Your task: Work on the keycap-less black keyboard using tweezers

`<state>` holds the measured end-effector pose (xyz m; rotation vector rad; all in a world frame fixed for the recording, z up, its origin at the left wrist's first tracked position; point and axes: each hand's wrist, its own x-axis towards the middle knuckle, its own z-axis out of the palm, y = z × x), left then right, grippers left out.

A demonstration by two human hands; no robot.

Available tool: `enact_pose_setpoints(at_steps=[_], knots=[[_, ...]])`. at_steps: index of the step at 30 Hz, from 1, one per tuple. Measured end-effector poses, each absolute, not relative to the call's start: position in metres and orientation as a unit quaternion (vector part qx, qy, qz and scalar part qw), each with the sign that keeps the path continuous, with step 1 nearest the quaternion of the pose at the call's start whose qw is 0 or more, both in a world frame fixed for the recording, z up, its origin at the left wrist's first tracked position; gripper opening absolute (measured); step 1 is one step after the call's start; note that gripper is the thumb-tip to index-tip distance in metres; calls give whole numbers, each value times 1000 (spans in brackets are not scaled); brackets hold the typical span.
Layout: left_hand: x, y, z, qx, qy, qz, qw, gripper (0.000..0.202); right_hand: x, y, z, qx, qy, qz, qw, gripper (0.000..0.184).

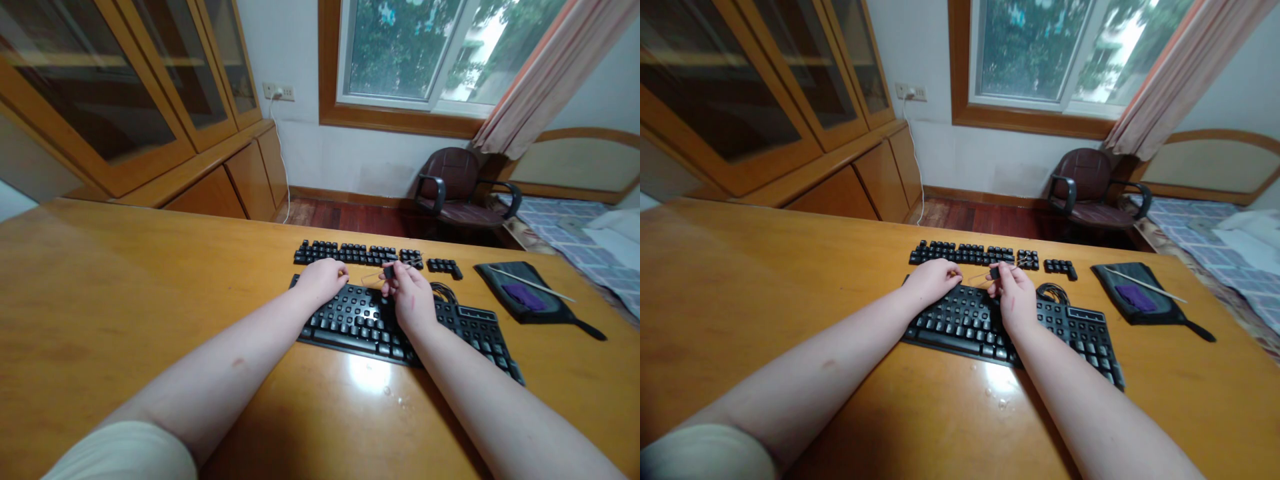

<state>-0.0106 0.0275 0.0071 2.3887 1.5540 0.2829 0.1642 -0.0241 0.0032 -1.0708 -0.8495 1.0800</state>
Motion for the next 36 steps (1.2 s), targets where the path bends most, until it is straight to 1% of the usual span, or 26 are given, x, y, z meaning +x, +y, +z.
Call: enact_pose_setpoints(at_steps=[5,11,17,21,24,26,30,36], knots=[[-11,27,6,822,538,132,131,19,164,-24,2,-472,-375,474,641,32],[-11,26,10,795,559,177,154,21,165,-24,1,-477,-377,470,639,33],[-10,25,11,790,553,200,174,15,165,-24,1,-468,-378,478,640,30],[-9,26,8,785,556,203,182,16,165,-24,1,-472,-379,477,637,32],[-9,28,5,788,552,204,184,23,164,-24,2,-474,-377,478,637,32],[-10,30,3,801,541,196,167,27,164,-24,2,-474,-375,479,636,31],[-12,32,-1,832,505,177,143,23,164,-24,3,-477,-375,480,634,31],[-15,37,-6,823,510,183,169,21,164,-25,4,-475,-374,482,634,31]])
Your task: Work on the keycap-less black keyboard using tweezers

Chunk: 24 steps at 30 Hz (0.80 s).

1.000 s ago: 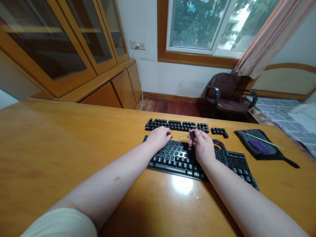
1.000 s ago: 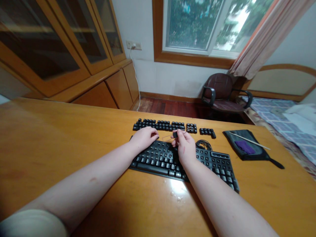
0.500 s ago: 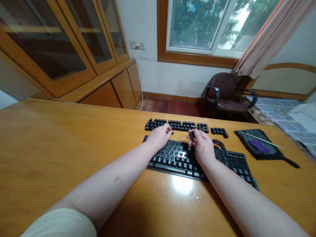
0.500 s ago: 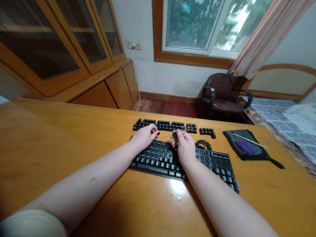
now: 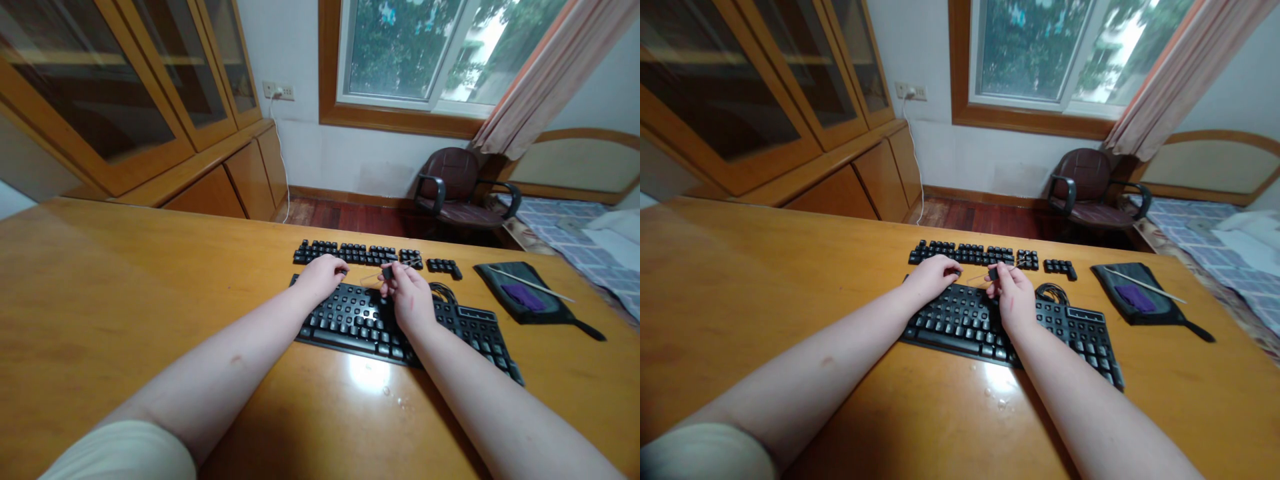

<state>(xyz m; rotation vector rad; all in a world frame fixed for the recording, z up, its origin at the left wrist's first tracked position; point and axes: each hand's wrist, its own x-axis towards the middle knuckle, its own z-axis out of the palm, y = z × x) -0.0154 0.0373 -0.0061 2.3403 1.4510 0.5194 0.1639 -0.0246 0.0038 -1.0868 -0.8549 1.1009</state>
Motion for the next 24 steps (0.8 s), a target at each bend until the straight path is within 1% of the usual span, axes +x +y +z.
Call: enact_pose_setpoints(at_steps=[4,8,12,17,24], knots=[[-16,42,-9,791,549,180,200,18,164,-25,4,-476,-373,483,633,31],[-16,44,-9,783,556,173,217,19,164,-25,3,-479,-372,482,632,32],[-16,44,-8,793,550,162,207,21,164,-24,1,-477,-373,484,632,32],[-16,41,-7,819,523,168,167,21,164,-25,3,-476,-377,484,629,32],[-15,39,-6,811,532,168,174,20,164,-24,2,-479,-378,481,629,34]])
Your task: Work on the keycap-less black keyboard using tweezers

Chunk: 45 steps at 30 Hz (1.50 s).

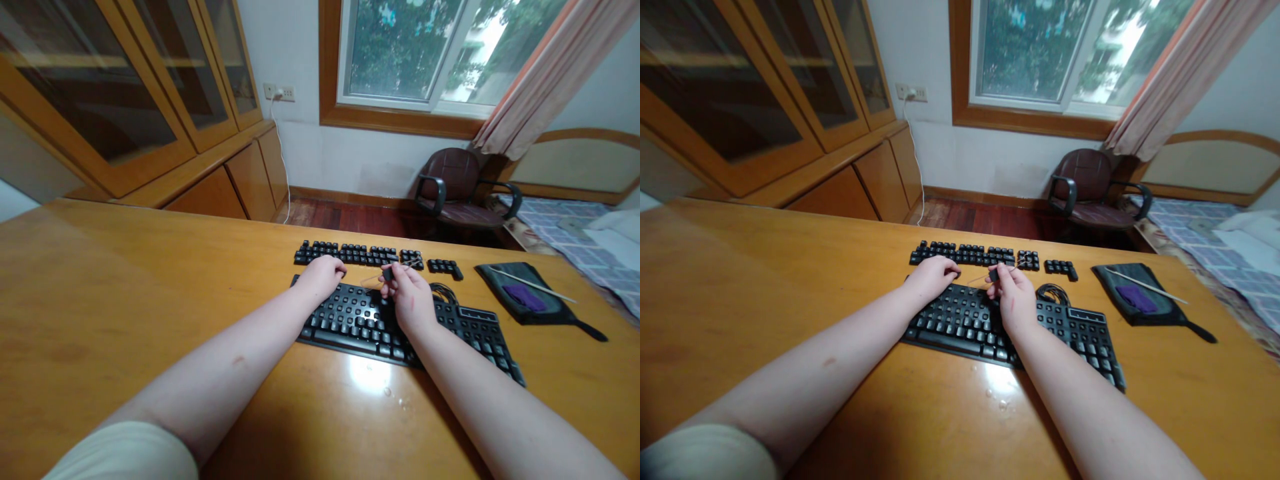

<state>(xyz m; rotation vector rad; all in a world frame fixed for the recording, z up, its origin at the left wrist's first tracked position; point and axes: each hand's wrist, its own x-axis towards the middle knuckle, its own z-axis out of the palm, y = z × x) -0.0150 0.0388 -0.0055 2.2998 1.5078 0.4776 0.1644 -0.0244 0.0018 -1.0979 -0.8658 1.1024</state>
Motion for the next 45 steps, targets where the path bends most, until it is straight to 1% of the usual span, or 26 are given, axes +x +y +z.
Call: enact_pose_setpoints(at_steps=[8,13,17,26,32,39,45], knots=[[-15,36,-2,789,557,169,198,9,165,-24,0,-483,-378,480,627,34],[-12,28,7,775,581,187,162,13,164,-24,1,-483,-377,479,629,34],[-12,24,11,797,566,166,128,21,164,-24,1,-479,-375,482,631,32],[-10,24,10,806,562,127,136,30,164,-24,2,-481,-380,482,626,35],[-10,25,9,812,552,128,143,31,164,-25,3,-479,-376,486,627,33],[-9,22,10,824,539,132,113,30,164,-24,2,-475,-373,488,630,32],[-9,19,14,806,565,149,101,24,163,-24,2,-477,-370,486,632,32]])
